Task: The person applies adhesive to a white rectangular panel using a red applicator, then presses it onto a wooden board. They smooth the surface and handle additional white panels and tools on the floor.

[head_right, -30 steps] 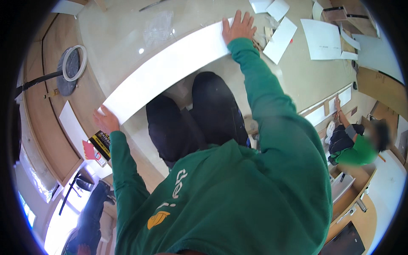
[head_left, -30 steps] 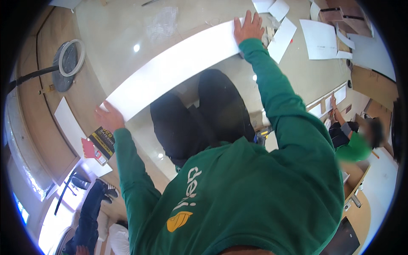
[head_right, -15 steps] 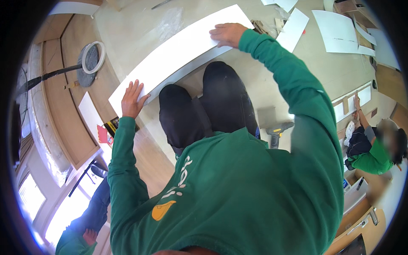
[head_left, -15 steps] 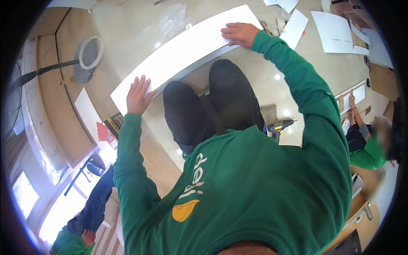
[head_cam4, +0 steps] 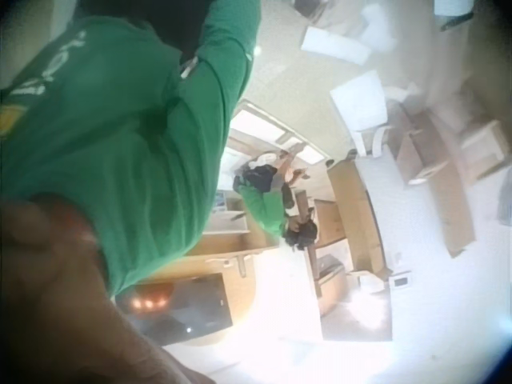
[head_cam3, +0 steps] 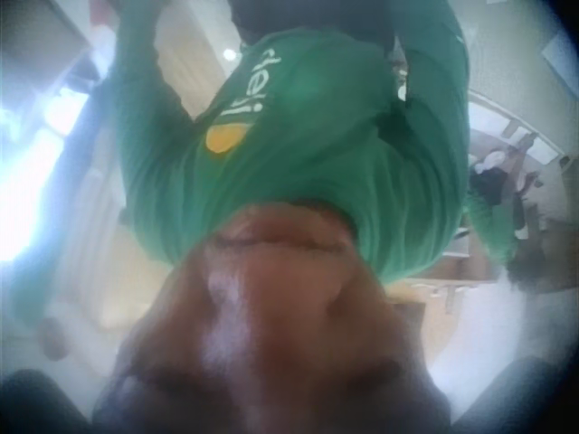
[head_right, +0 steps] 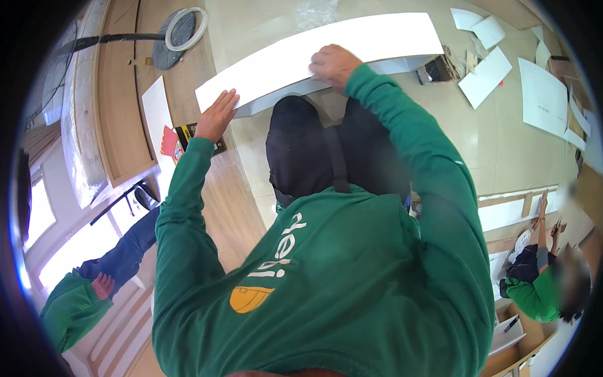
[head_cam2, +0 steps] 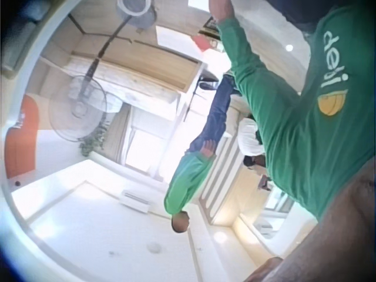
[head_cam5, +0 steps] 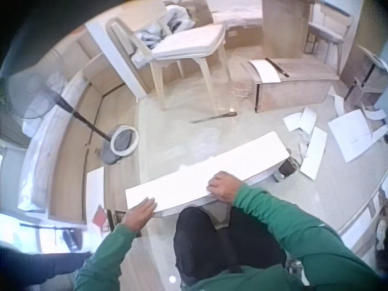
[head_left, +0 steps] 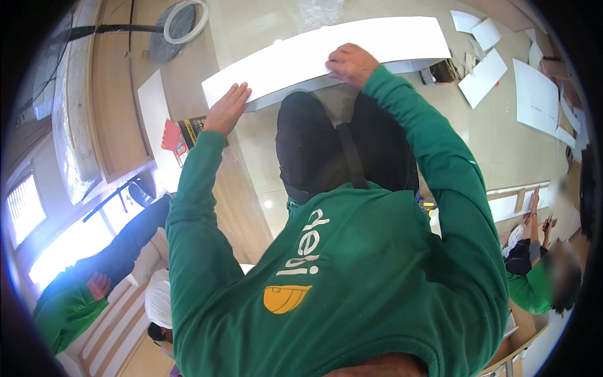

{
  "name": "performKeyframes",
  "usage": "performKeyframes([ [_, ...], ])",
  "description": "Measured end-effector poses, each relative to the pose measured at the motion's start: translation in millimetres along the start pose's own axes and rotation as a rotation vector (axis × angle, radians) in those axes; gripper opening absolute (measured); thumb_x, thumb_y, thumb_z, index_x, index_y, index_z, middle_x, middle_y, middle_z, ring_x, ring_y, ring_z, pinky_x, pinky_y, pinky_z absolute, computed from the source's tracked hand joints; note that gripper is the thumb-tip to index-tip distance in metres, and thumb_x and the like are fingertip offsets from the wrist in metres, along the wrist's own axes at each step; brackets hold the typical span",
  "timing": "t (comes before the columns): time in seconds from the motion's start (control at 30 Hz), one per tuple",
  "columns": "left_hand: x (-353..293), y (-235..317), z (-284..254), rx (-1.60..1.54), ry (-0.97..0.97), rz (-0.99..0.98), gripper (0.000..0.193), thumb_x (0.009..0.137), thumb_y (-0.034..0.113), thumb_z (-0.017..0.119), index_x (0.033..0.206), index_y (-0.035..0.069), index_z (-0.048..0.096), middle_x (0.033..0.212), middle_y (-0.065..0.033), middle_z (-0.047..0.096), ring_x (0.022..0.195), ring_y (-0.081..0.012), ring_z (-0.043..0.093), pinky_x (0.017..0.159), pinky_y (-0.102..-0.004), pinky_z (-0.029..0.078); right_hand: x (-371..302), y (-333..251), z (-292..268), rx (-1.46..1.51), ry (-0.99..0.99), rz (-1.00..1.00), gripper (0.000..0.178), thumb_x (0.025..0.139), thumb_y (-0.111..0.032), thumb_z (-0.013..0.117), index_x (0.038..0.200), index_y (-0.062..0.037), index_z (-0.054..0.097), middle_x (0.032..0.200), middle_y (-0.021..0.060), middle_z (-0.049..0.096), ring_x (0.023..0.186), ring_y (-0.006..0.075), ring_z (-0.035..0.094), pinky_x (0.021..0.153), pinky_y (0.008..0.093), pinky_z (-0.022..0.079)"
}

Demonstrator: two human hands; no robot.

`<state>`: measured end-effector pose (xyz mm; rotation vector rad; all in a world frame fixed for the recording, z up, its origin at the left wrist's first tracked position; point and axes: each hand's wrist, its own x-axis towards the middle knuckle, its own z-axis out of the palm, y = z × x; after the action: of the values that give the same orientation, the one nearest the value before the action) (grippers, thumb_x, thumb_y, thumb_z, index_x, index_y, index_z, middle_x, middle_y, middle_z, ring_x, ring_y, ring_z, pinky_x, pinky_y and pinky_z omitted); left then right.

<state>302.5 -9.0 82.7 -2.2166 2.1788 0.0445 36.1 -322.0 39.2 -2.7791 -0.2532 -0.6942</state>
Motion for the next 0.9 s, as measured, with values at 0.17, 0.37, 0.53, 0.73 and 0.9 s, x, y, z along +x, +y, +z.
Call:
performKeyframes([
  [0.17, -63.9, -19.9, -1.2, -0.052, -0.078, -0.313, 0.041, 0.094, 0.012, 0.06, 0.134, 0.011, 0.054, 0.146, -0.0069, 0.05, 0.136, -0.0253, 0.048, 0.101, -0.0397, 0.05, 63.1, -43.7, 44.1, 0.066, -0.148, -0.061, 0.013, 0.083, -0.018, 0.07, 0.09, -0.0083, 0.064, 0.096, 0.0062, 0.061, 0.094, 0.0265, 0.059, 0.088, 0.0391, 0.049],
  [0.37, -57.3, -8.7, -3.4, -0.219, 0.164, -0.569, 0.036, 0.091, 0.036, 0.069, 0.11, 0.005, 0.071, 0.114, -0.0136, 0.07, 0.123, -0.0315, 0.057, 0.108, -0.0494, 0.038, 84.3, -69.4, 56.9, 0.199, 0.018, 0.186, 0.024, 0.084, -0.031, 0.069, 0.097, -0.0101, 0.068, 0.113, 0.0094, 0.063, 0.105, 0.029, 0.059, 0.091, 0.0442, 0.045],
  [0.53, 39.0, -16.2, 22.5, -0.185, 0.353, -0.859, 0.065, 0.093, 0.048, 0.061, 0.138, 0.002, 0.052, 0.143, -0.0257, 0.048, 0.133, -0.0429, 0.044, 0.109, -0.0522, 0.035, 71.3, -50.5, 59.2, -0.083, -0.039, 0.609, 0.062, 0.093, -0.046, 0.057, 0.141, -0.0092, 0.049, 0.15, 0.0243, 0.038, 0.143, 0.0403, 0.03, 0.118, 0.0533, 0.02],
  [0.73, 77.2, -18.2, 57.7, -0.073, 0.443, -1.219, 0.06, 0.098, 0.049, 0.05, 0.134, 0.001, 0.054, 0.136, -0.0237, 0.054, 0.132, -0.0402, 0.044, 0.108, -0.0583, 0.032, -50.2, 67.9, -27.4, -0.536, -0.204, 1.222, 0.087, 0.095, -0.06, 0.046, 0.154, 0.0004, 0.026, 0.161, 0.0237, 0.022, 0.148, 0.0454, 0.017, 0.119, 0.0581, 0.01],
  [0.9, 77.7, -15.9, 51.6, -0.035, 0.379, -1.58, 0.059, 0.099, 0.047, 0.048, 0.135, 0.001, 0.052, 0.137, -0.0245, 0.052, 0.126, -0.0408, 0.049, 0.103, -0.053, 0.039, -73.6, 142.8, -73.5, -0.242, 0.224, 1.792, 0.068, 0.099, -0.055, 0.037, 0.143, -0.0037, 0.047, 0.142, 0.0262, 0.05, 0.127, 0.0471, 0.05, 0.107, 0.0515, 0.039],
])
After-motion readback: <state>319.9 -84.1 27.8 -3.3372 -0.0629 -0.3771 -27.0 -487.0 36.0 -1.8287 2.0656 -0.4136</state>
